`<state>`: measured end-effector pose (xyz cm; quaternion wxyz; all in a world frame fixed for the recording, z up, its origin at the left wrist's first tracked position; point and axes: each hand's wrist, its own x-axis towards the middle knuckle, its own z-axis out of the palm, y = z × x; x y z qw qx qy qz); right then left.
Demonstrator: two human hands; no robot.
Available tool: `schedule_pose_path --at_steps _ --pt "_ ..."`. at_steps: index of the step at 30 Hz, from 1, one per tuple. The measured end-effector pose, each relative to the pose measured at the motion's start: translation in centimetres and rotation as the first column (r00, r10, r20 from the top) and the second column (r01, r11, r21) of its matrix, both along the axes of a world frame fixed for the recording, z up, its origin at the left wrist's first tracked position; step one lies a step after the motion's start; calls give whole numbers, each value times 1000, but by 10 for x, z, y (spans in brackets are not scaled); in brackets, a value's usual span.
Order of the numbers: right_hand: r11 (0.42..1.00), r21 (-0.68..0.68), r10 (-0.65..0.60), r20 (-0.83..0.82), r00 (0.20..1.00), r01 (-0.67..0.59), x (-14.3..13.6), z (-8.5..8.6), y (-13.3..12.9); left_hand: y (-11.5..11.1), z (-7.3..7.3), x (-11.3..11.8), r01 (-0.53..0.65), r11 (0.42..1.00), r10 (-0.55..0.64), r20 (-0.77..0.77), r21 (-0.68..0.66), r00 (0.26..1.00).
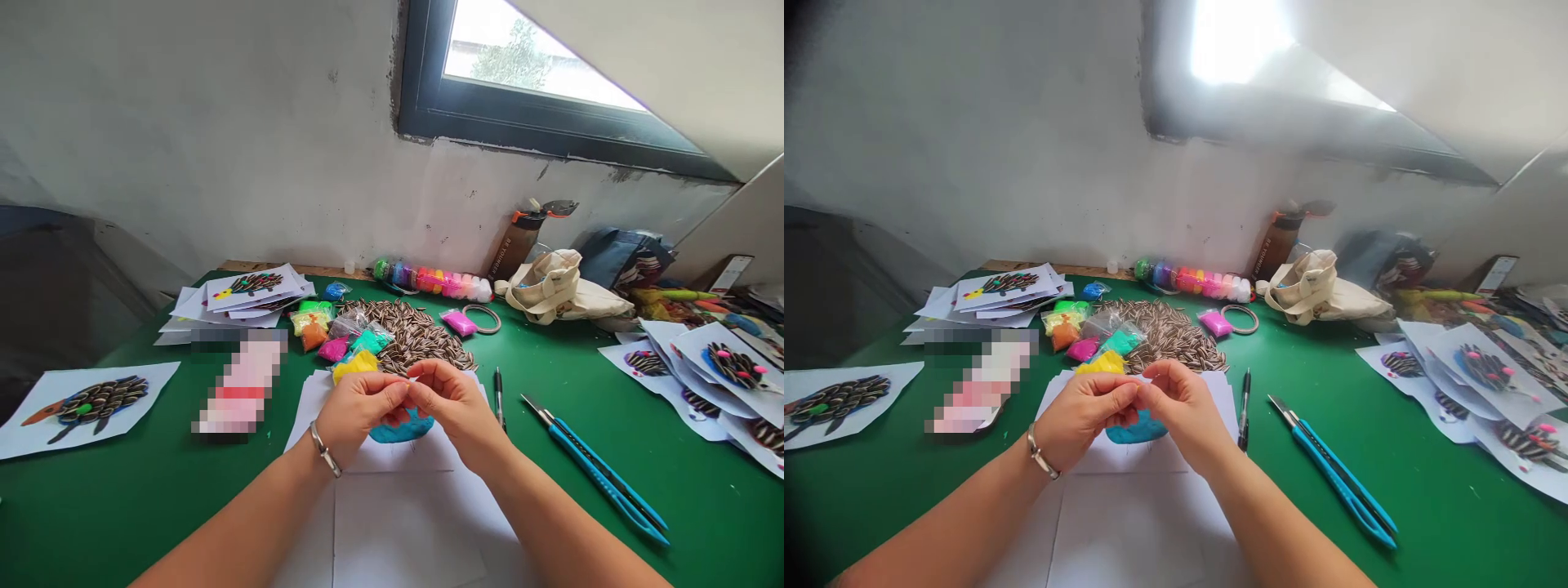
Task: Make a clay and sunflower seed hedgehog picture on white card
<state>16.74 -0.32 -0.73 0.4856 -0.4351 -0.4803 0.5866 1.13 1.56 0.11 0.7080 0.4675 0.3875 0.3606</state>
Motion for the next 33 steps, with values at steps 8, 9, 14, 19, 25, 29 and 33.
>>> schedule_pose_path --at_steps 8,9,14,19,25,29,33 --pt "950 7 311 -138 940 -313 4 2 0 -3 3 -7 234 956 -181 274 -178 945" --pt "944 20 329 -147 933 -329 5 2 -1 -4 4 -7 237 955 -182 276 -178 944" --pt "934 36 357 -135 924 -356 7 3 -1 -4 3 -5 227 957 -180 246 -178 952" --pt "934 20 357 -60 932 -357 6 -3 -1 -2 -2 -5 250 943 -215 173 -218 961" --pt "961 37 270 94 958 -275 4 -1 -2 -1 -4 -6 261 938 -225 171 -229 959" --pt "965 28 255 130 958 -261 6 -2 0 1 -6 -4 195 960 -178 96 -202 979" --pt "985 58 146 240 960 -164 11 -1 3 8 -8 -6 27 990 -28 -5 -139 1000"
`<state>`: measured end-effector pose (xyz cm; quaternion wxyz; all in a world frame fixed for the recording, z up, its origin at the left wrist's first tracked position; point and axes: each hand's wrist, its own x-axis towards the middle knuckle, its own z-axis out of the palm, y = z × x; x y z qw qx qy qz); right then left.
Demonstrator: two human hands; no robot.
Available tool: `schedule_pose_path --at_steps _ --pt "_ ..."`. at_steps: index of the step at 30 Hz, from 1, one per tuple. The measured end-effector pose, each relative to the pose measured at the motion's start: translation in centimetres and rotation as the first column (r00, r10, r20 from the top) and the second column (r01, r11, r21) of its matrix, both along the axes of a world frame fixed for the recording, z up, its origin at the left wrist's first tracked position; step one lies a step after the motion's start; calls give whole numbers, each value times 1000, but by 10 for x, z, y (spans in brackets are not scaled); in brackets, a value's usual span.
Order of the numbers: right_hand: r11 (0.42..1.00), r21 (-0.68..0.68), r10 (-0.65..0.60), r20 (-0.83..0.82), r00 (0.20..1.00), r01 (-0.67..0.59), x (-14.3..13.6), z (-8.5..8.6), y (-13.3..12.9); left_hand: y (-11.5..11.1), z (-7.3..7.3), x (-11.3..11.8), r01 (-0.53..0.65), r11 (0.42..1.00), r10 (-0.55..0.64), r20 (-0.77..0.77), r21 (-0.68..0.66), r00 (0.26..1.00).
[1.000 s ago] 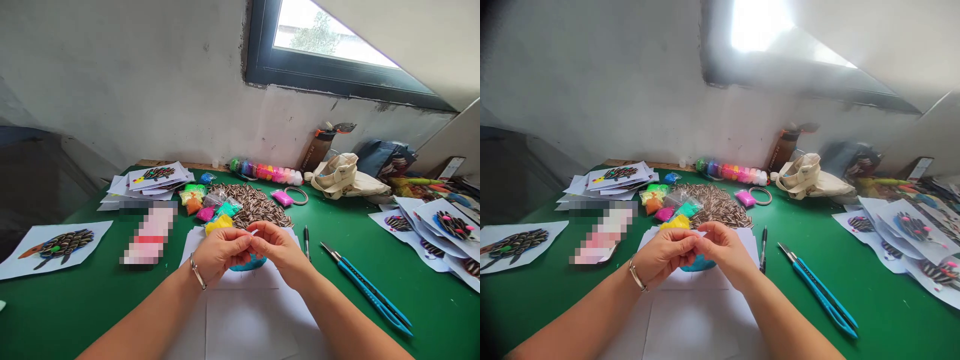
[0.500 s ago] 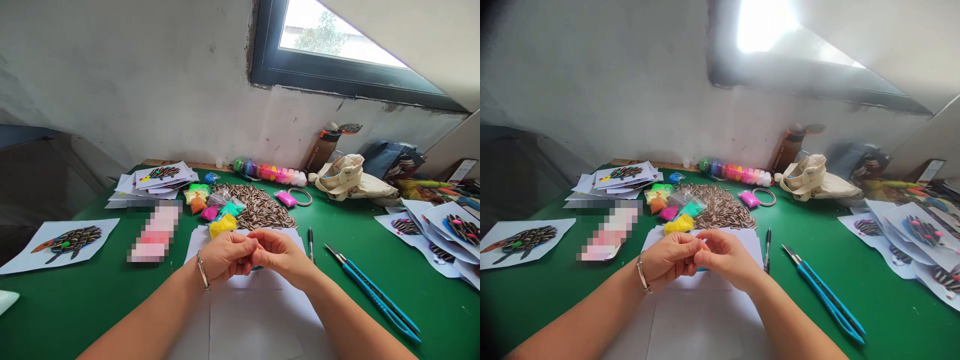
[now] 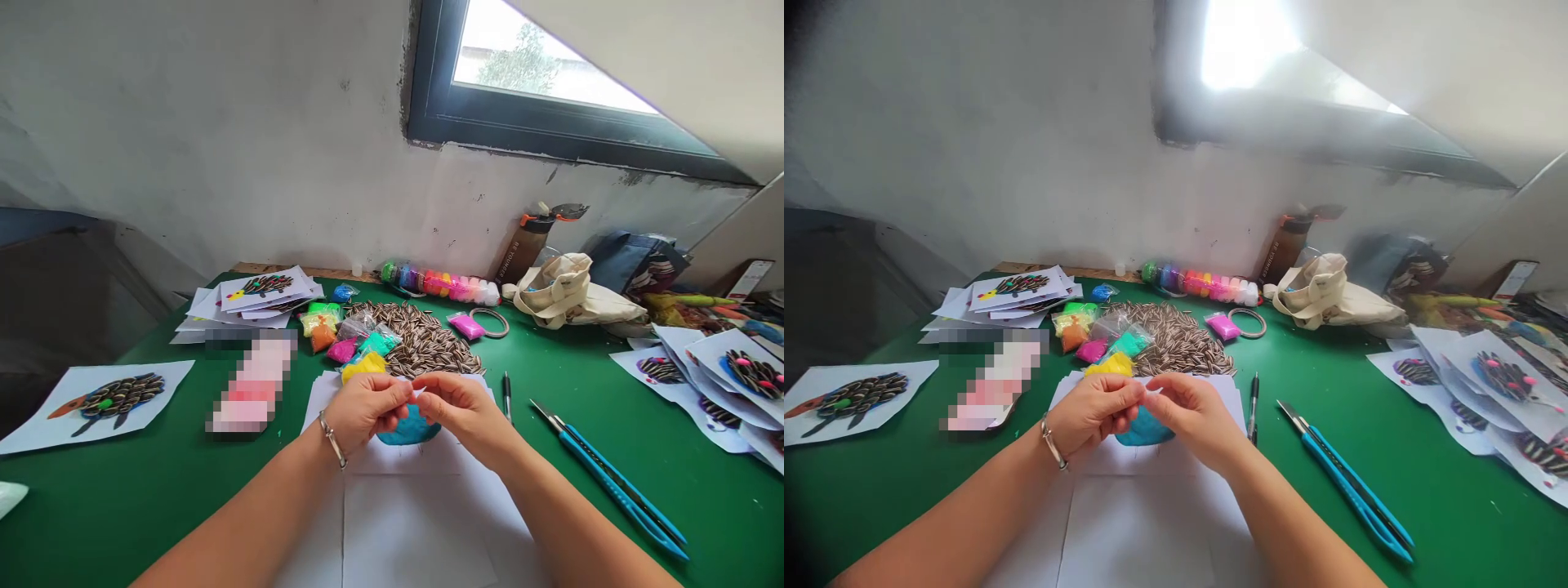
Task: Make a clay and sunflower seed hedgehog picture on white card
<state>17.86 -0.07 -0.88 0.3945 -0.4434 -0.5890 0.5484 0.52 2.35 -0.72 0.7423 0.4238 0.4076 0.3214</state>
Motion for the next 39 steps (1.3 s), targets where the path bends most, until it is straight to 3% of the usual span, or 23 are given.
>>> schedule_pose_path --at_steps 4,10,29,39 --pt "998 13 -56 10 998 56 3 2 1 3 1 -2 -60 994 65 -53 92 996" --pt "999 6 -36 -4 999 36 -1 4 -3 0 2 1 4 976 39 -194 218 980" --pt "1000 16 20 -127 992 -18 -10 7 -7 -3 4 4 81 968 -33 -200 236 979" --pt "998 -59 -11 -183 983 0 -7 11 -7 -5 2 5 49 993 -37 -111 108 993"
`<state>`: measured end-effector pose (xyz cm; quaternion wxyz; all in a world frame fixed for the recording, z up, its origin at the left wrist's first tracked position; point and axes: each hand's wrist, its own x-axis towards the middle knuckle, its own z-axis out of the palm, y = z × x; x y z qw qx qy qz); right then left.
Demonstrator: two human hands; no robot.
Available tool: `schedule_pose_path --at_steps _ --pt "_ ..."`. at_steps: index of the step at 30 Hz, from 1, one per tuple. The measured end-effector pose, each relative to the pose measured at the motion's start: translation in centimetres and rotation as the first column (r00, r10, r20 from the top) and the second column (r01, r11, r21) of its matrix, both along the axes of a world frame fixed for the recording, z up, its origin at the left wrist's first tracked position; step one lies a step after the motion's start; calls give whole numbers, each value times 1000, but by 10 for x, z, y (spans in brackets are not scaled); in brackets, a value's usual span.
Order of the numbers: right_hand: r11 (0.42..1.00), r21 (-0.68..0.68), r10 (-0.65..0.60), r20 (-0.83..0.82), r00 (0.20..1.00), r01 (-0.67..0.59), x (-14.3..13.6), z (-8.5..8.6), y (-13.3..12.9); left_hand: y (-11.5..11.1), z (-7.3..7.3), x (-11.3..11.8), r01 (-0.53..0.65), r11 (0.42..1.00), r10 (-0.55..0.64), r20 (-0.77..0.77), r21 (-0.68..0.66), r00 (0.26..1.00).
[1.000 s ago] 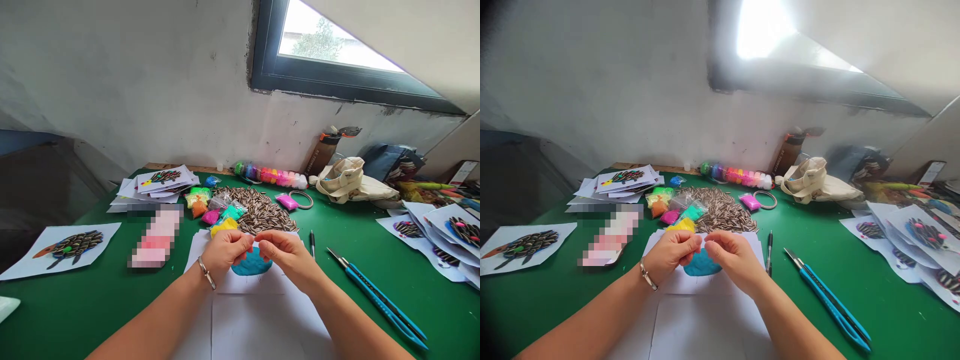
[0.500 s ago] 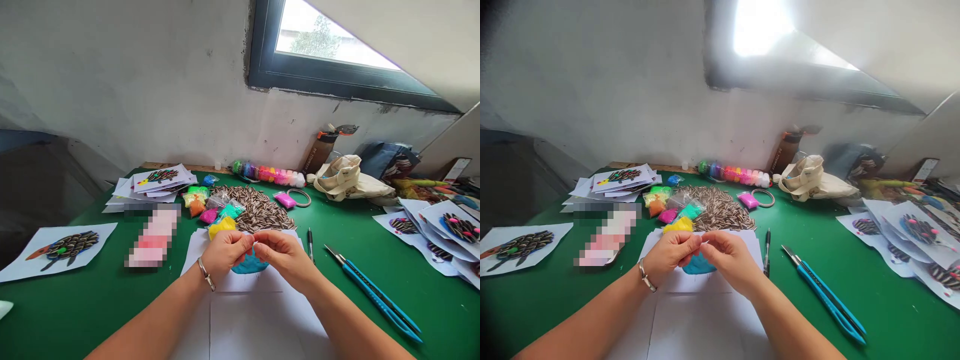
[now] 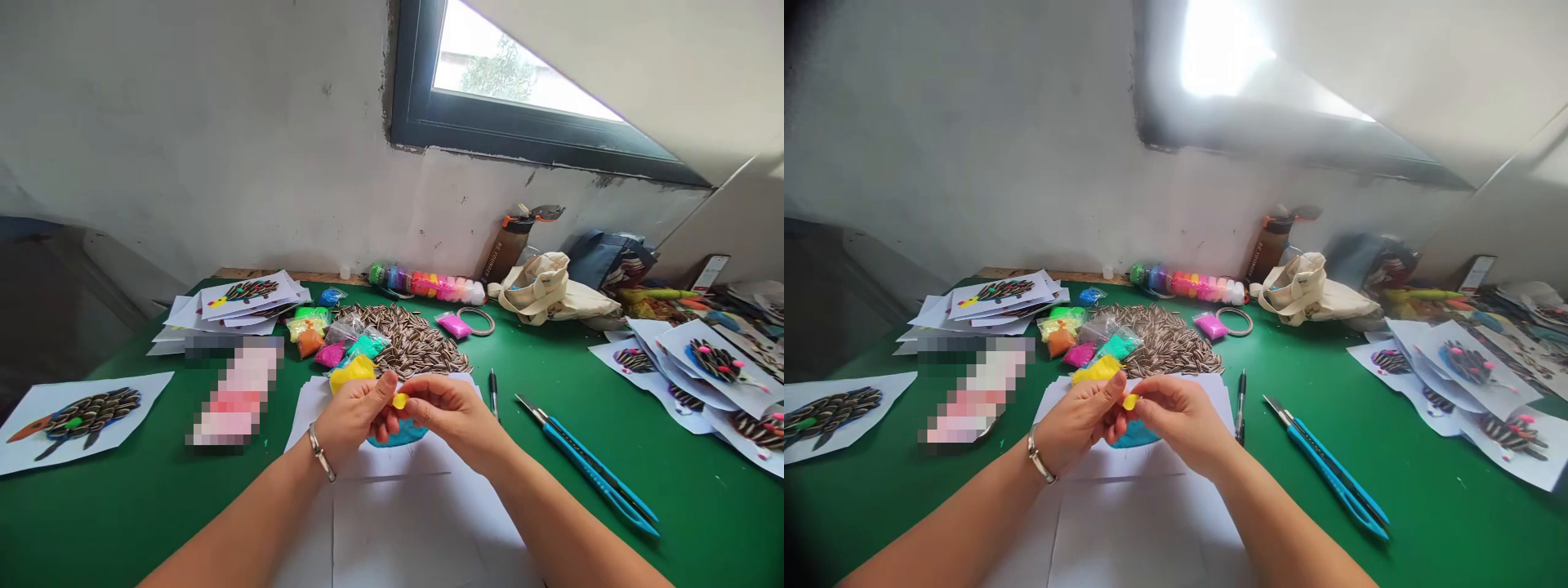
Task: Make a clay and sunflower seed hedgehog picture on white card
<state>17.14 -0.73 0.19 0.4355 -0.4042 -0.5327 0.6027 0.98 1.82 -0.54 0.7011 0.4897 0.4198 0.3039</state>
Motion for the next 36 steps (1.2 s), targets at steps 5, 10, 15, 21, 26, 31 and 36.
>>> schedule_pose_path --at_steps 5,10,15,21,26,31,36 --pt "1000 -9 -5 47 999 6 2 1 2 5 -1 0 53 997 -51 -48 50 998" --pt "999 -36 -39 -32 999 38 -3 -3 3 4 -2 0 36 998 -32 -82 43 996" --pt "989 0 -145 -16 989 145 -4 -2 2 1 0 1 15 1000 -14 -53 17 998" --pt "978 52 -207 74 976 204 -2 -1 3 5 4 -2 13 994 -1 -108 113 994" --pt "985 24 -174 105 979 172 -2 -2 4 4 8 -2 7 985 16 -129 173 991" --pt "984 -13 -173 108 979 176 -4 -4 4 5 5 -5 70 982 -39 -173 177 984" --pt "988 -16 -150 120 981 153 -1 -8 5 15 8 -18 80 996 -68 -227 43 971"
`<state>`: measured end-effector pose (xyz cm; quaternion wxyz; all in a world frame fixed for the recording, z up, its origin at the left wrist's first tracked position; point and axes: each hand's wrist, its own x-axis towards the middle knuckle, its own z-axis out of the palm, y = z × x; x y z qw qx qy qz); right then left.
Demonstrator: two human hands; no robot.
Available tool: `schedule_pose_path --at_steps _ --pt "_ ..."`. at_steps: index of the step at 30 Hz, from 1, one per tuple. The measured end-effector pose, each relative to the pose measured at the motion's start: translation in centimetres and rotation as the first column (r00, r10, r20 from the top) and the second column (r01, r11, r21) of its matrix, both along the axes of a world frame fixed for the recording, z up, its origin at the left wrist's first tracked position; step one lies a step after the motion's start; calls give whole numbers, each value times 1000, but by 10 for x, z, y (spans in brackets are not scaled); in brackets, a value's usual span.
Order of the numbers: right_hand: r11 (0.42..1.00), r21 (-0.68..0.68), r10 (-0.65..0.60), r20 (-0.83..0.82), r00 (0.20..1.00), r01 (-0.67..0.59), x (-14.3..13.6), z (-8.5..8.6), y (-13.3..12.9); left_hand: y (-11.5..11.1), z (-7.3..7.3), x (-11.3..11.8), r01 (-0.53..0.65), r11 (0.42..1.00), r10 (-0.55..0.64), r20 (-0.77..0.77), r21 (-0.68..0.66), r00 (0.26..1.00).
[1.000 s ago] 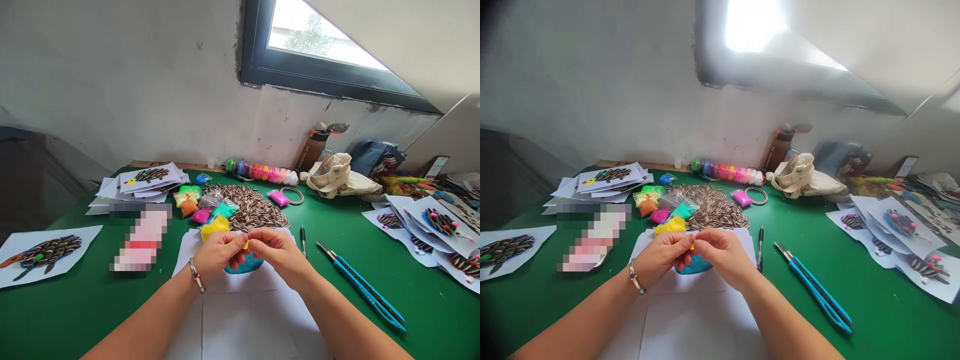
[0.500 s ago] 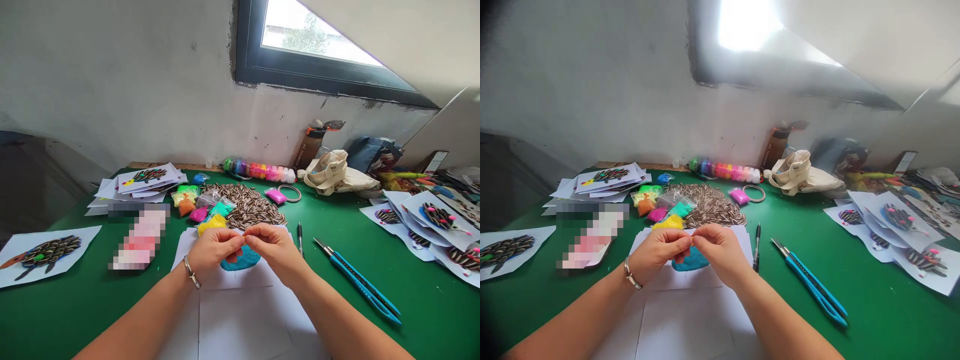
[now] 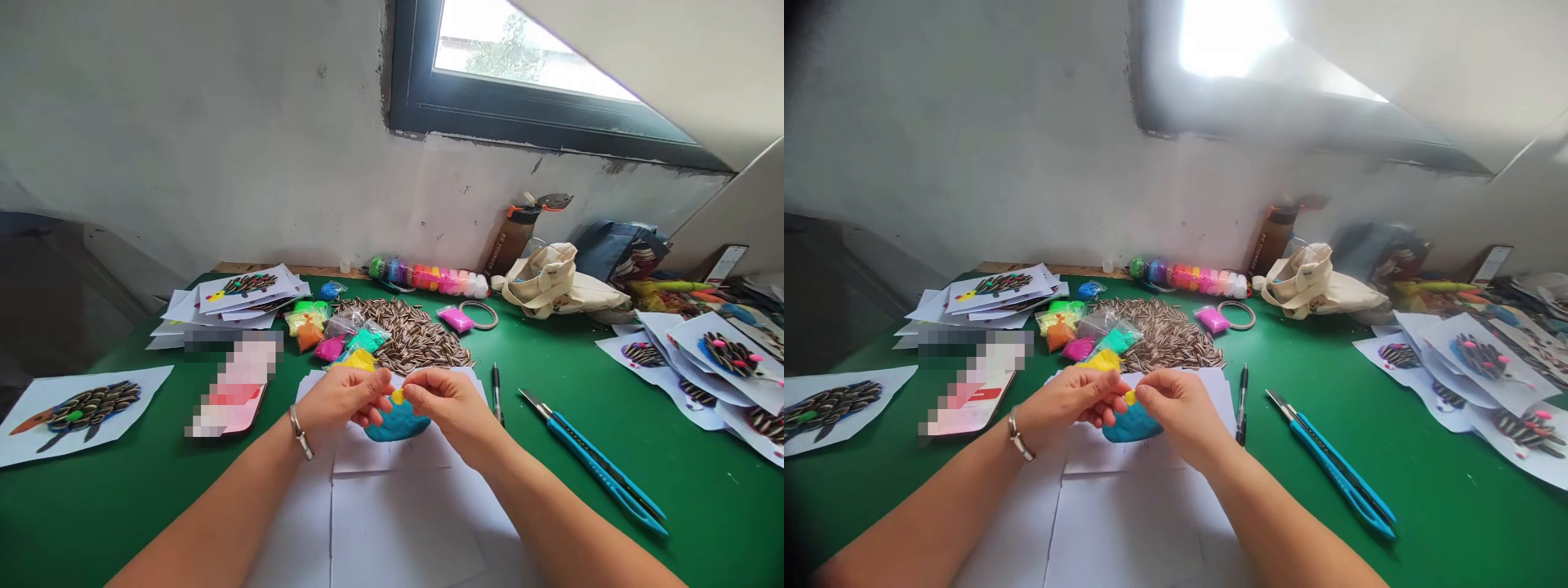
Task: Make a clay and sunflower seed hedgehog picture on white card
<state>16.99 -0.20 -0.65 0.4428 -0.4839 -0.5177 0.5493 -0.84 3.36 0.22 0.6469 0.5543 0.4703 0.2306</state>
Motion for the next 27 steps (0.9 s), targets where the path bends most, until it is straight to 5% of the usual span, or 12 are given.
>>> schedule_pose_path --at_steps 4,8,12,15,23,27 --pt "997 72 15 149 989 -25 -4 -5 -1 8 4 -13 -111 984 122 -77 137 990" --pt "962 226 35 448 893 -151 -24 -9 -5 8 9 -19 -82 949 151 -210 303 966" --pt "915 311 -39 703 710 -257 -45 -13 -6 6 9 -22 187 877 87 -527 444 845" --pt "909 324 -99 780 618 -263 -52 -20 -5 8 5 -26 394 807 58 -723 440 689" --pt "858 414 -234 841 488 -303 -57 -44 -4 8 -6 -33 509 794 -43 -804 333 593" --pt "839 441 -254 835 489 -318 -55 -45 -5 6 -10 -33 532 793 -72 -822 297 565"
